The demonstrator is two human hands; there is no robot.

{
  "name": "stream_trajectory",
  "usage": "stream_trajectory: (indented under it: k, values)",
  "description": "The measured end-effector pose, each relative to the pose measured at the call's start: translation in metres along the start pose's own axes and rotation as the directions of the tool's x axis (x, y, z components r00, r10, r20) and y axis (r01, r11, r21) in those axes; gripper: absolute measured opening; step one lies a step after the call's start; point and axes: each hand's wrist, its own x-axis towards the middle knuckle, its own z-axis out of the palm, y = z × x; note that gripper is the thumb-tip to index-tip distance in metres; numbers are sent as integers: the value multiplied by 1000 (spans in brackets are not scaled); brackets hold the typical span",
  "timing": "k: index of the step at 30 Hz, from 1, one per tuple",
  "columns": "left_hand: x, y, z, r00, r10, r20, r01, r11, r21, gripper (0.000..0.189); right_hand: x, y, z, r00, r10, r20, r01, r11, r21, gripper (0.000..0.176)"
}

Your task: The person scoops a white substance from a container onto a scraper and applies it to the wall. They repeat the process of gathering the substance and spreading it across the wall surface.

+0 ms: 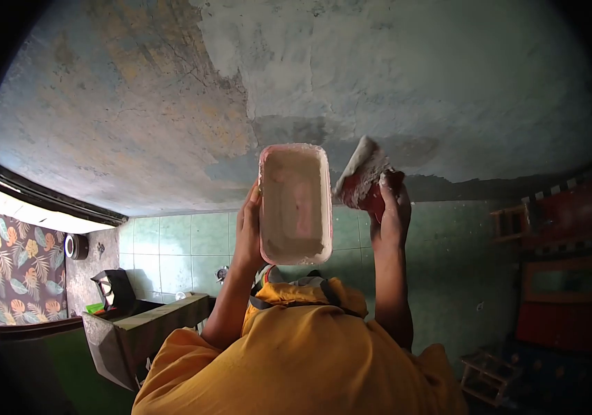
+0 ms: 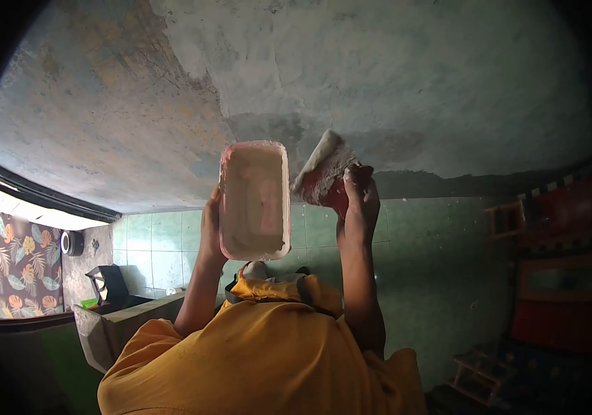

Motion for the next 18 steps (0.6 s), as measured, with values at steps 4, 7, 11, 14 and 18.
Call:
stream_trajectory:
  k: [4, 7, 11, 14, 18]
  values:
    - [-1, 6, -17, 992, -114, -57, 109, 991, -78, 55, -17, 6, 22, 960, -279, 1, 279, 960, -5, 28]
    - [4, 20, -26, 973, -228, -45, 211, 948, -238, 57, -41, 17, 47, 907, -421, 9, 421, 907, -5, 27]
    - [9, 39, -34, 978, -208, -23, 194, 943, -269, 58, -58, 49, 53, 607, -668, 429, 792, 463, -399, 22]
    - [14, 53, -41, 988, -152, -32, 137, 948, -287, 57, -48, 67, 53, 304, -654, 693, 950, 155, -271, 25]
    - [17, 61, -64, 984, -179, -1, 173, 952, -252, 50, -53, 72, 66, 321, -595, 737, 940, 104, -326, 27]
